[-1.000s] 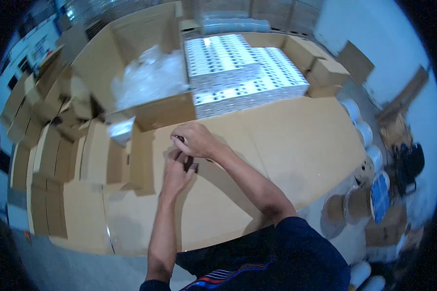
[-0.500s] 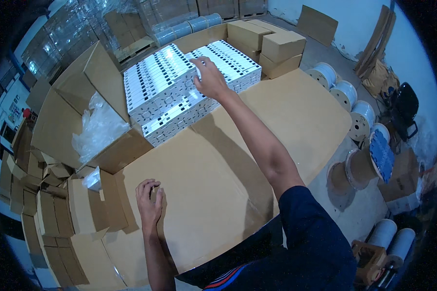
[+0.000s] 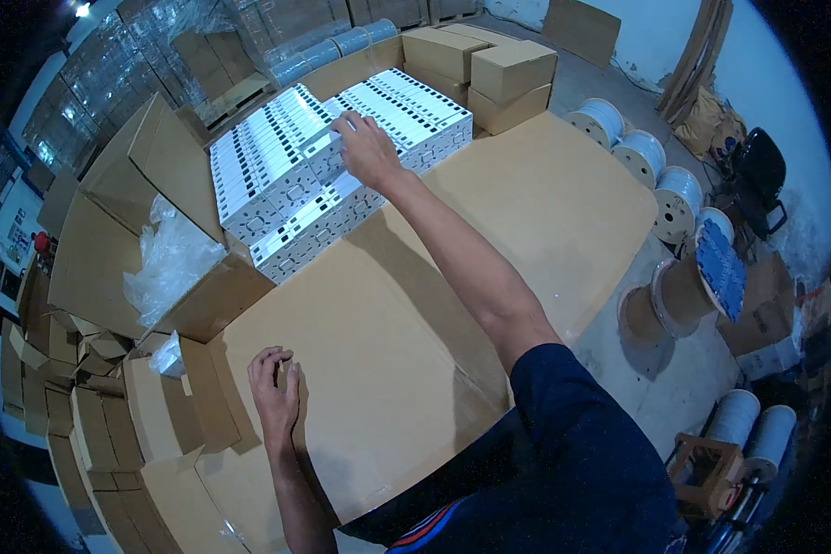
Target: Packing small electronic component boxes into plastic bags and larger cardboard shipping containers.
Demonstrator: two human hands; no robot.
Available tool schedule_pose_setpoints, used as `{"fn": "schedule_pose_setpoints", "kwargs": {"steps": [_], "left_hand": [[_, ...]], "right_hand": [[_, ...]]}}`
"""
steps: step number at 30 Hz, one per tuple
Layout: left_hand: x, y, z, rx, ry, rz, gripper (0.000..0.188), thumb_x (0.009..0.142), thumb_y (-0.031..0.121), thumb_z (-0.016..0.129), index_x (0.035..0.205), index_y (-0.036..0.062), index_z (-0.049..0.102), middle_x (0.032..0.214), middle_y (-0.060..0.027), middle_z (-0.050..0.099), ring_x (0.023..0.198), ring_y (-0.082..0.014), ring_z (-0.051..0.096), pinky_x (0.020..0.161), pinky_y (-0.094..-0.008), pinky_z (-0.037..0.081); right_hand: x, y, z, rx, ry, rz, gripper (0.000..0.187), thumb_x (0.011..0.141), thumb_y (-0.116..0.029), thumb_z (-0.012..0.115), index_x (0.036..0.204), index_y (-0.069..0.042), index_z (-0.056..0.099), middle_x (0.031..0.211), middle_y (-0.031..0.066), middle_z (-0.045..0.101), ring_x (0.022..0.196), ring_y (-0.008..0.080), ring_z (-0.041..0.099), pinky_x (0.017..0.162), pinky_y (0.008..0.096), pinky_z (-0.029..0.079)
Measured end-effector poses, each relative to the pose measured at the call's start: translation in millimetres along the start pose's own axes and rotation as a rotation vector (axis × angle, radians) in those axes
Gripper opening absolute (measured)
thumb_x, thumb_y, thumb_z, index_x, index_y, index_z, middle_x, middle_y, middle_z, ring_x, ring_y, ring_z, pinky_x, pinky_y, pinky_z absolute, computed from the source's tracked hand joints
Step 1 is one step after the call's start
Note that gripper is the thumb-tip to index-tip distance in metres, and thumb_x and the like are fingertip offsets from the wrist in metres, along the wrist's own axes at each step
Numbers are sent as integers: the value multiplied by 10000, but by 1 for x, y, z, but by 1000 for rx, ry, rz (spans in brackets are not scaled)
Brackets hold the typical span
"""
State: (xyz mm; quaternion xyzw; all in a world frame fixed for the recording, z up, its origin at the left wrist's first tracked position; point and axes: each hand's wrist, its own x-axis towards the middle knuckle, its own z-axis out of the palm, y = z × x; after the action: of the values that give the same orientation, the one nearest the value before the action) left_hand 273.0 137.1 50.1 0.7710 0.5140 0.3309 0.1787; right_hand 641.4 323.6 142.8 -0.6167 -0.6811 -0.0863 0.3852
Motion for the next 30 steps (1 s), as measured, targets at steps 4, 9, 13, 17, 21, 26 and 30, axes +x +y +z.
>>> {"fn": "schedule_pose_setpoints", "kwargs": {"steps": [4,9,13,17,21,26,30], "left_hand": [[-4,3,-1,-3,-13,-13,218,843,77,673,1060,57,657,1189,-116,591,1191,-308,510,1039,-439,401],[-6,-11,-6,-4,-9,-8,220,840,86,681,1056,53,657,1187,-121,592,1185,-312,510,1042,-446,396],[-11,-27,-10,23,-6,-7,242,840,79,681,1077,45,648,1190,-125,589,1181,-312,514,1034,-435,408],[-18,-50,-20,-180,52,-93,265,893,67,646,1150,13,617,1153,-128,612,1070,-263,586,934,-374,481],[-33,-94,-26,-760,-68,-457,258,995,158,586,1186,-15,601,1017,-95,662,870,-166,634,797,-291,517],[-54,-126,-54,-1299,-138,-713,353,1039,306,537,1181,-9,610,959,-68,667,817,-116,620,738,-269,511],[-65,-143,-57,-1243,-45,-699,356,1027,326,563,1144,-4,630,940,-35,656,832,-97,605,749,-263,501]], "right_hand": [[-1,-1,-6,4,-66,25,414,861,-44,660,1259,-116,567,1287,114,555,1210,338,528,1004,426,458],[-22,-3,-15,85,9,4,295,864,-24,643,1152,-86,620,1155,116,609,1083,337,597,914,434,490],[-69,-38,-19,145,130,34,281,852,32,633,1122,-42,609,1084,143,621,995,373,621,838,435,514],[-125,-106,0,270,69,49,298,843,25,625,1131,-50,605,1066,147,612,965,388,631,797,469,521],[-184,-186,41,451,-31,26,313,825,57,645,1118,-45,606,1052,140,619,921,372,645,752,439,539],[-241,-265,89,572,-165,-74,360,802,73,668,1131,-62,617,1096,131,629,941,343,668,760,410,566],[-261,-283,105,606,-214,-200,370,796,84,662,1140,-40,613,1158,152,616,980,360,671,790,402,573]]}}
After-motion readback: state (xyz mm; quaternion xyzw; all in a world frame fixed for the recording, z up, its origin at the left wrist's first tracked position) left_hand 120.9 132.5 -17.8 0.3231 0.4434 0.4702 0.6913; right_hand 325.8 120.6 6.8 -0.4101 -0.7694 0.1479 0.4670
